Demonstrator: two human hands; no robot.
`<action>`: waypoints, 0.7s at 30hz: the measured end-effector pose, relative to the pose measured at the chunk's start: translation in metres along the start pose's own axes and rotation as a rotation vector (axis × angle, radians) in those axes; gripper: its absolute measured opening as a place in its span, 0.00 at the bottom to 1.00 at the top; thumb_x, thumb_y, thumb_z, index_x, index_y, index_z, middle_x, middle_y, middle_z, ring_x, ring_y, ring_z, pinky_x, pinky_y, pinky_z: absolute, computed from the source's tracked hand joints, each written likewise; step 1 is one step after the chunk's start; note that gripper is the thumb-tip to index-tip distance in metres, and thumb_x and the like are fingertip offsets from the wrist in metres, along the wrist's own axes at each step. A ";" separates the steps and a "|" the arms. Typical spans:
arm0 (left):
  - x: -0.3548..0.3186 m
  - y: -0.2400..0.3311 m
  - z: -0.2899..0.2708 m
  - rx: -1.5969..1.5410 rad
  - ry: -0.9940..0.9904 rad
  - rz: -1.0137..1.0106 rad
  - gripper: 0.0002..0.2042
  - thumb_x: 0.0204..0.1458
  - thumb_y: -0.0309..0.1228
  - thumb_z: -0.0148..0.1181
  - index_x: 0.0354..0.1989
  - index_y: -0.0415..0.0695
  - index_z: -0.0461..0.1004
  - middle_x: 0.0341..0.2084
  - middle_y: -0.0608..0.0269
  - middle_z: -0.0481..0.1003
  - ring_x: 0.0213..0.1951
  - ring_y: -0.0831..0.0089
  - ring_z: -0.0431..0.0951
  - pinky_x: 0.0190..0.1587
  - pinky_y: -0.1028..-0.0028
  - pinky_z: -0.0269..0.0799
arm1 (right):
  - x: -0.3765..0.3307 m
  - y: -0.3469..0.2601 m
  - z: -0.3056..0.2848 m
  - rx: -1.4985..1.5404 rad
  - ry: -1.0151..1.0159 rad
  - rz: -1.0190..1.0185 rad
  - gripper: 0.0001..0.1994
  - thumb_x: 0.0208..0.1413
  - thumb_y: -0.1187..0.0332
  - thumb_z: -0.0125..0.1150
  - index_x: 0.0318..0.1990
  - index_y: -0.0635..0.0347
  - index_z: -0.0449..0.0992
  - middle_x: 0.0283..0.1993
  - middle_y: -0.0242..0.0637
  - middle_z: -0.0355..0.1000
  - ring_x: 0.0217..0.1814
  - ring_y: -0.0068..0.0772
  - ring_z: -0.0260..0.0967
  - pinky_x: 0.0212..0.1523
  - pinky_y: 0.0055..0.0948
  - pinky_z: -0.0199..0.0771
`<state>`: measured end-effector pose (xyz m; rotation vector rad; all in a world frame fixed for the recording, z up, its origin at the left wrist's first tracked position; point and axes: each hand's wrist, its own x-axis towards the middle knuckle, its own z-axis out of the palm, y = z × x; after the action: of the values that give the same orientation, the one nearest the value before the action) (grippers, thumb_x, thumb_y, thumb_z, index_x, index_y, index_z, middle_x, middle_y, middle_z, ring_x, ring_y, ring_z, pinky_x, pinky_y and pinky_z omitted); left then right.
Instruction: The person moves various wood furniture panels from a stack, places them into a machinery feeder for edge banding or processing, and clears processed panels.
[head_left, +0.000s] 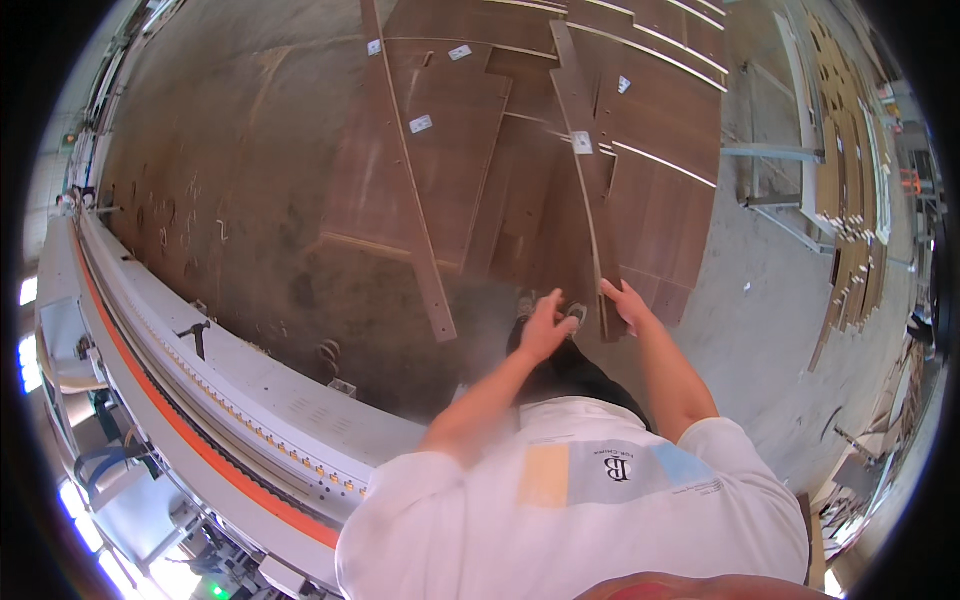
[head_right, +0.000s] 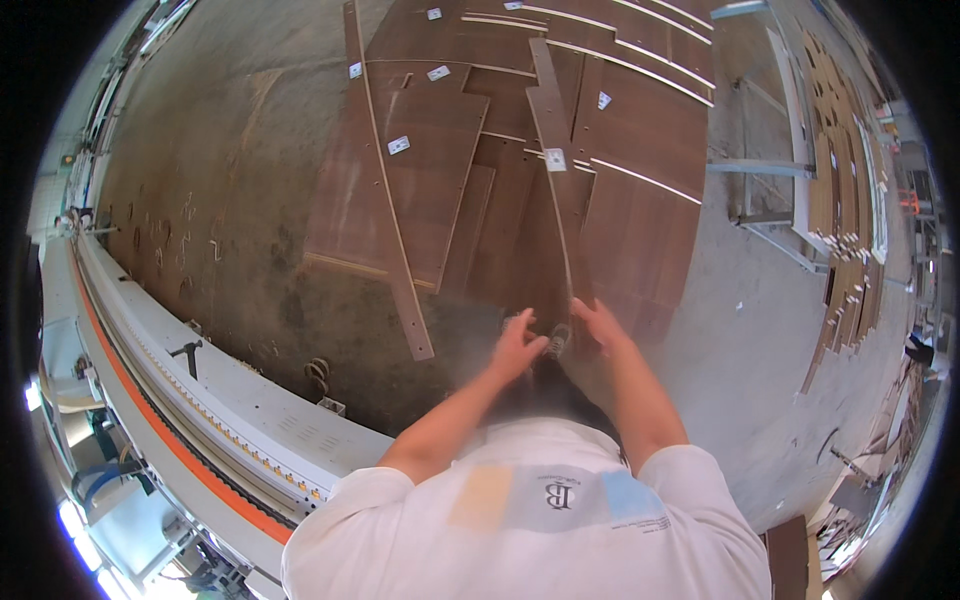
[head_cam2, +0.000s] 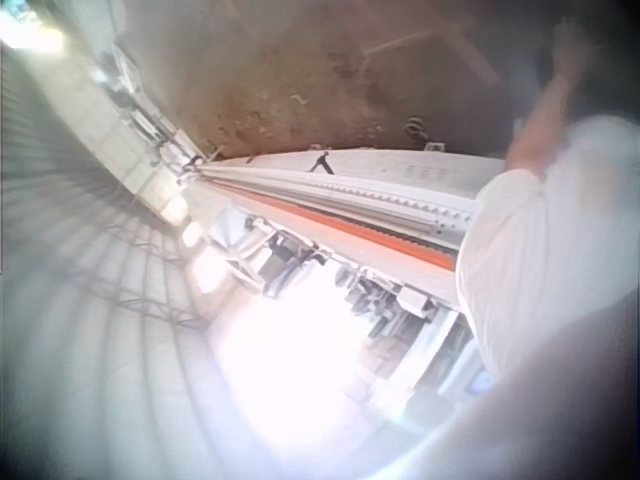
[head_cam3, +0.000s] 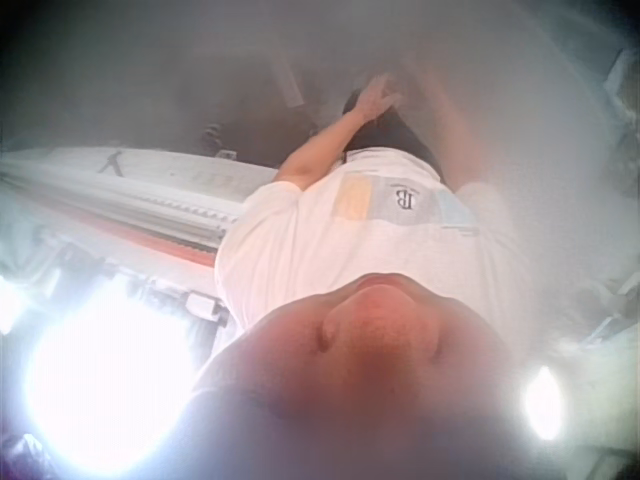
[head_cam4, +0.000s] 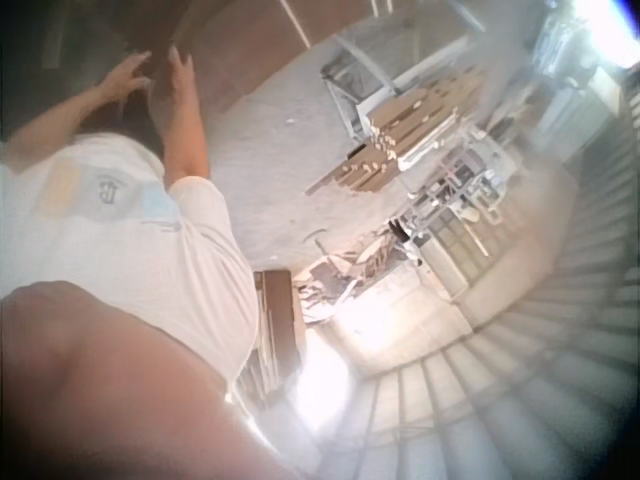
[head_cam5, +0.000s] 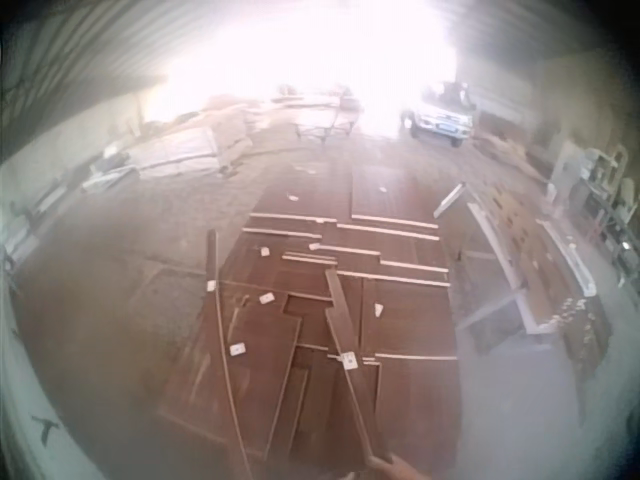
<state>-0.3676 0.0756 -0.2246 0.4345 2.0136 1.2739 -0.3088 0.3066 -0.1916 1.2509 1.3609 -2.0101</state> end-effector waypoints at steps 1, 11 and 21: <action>0.001 -0.012 -0.016 0.005 0.106 -0.050 0.35 0.55 0.41 0.68 0.68 0.41 0.62 0.57 0.52 0.72 0.48 0.58 0.79 0.53 0.62 0.76 | -0.017 -0.012 0.004 -0.045 0.163 0.049 0.37 0.61 0.43 0.63 0.70 0.59 0.64 0.67 0.42 0.69 0.68 0.40 0.66 0.66 0.43 0.65; 0.009 -0.116 -0.189 0.457 0.680 -0.734 0.44 0.49 0.49 0.72 0.71 0.40 0.58 0.67 0.45 0.63 0.69 0.46 0.63 0.70 0.54 0.61 | -0.064 0.070 -0.071 -0.337 0.495 -0.168 0.29 0.56 0.54 0.70 0.60 0.59 0.72 0.53 0.38 0.76 0.54 0.35 0.73 0.58 0.35 0.71; 0.047 -0.094 -0.185 0.082 0.494 -0.665 0.44 0.45 0.38 0.75 0.69 0.32 0.59 0.62 0.39 0.70 0.64 0.47 0.71 0.67 0.59 0.67 | -0.130 0.087 -0.064 -0.564 0.672 -0.046 0.29 0.41 0.59 0.72 0.56 0.51 0.77 0.42 0.39 0.81 0.44 0.37 0.79 0.48 0.36 0.77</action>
<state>-0.5243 -0.0584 -0.2761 -0.5396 2.3235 0.9241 -0.1498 0.3063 -0.1346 1.6643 2.0740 -1.0955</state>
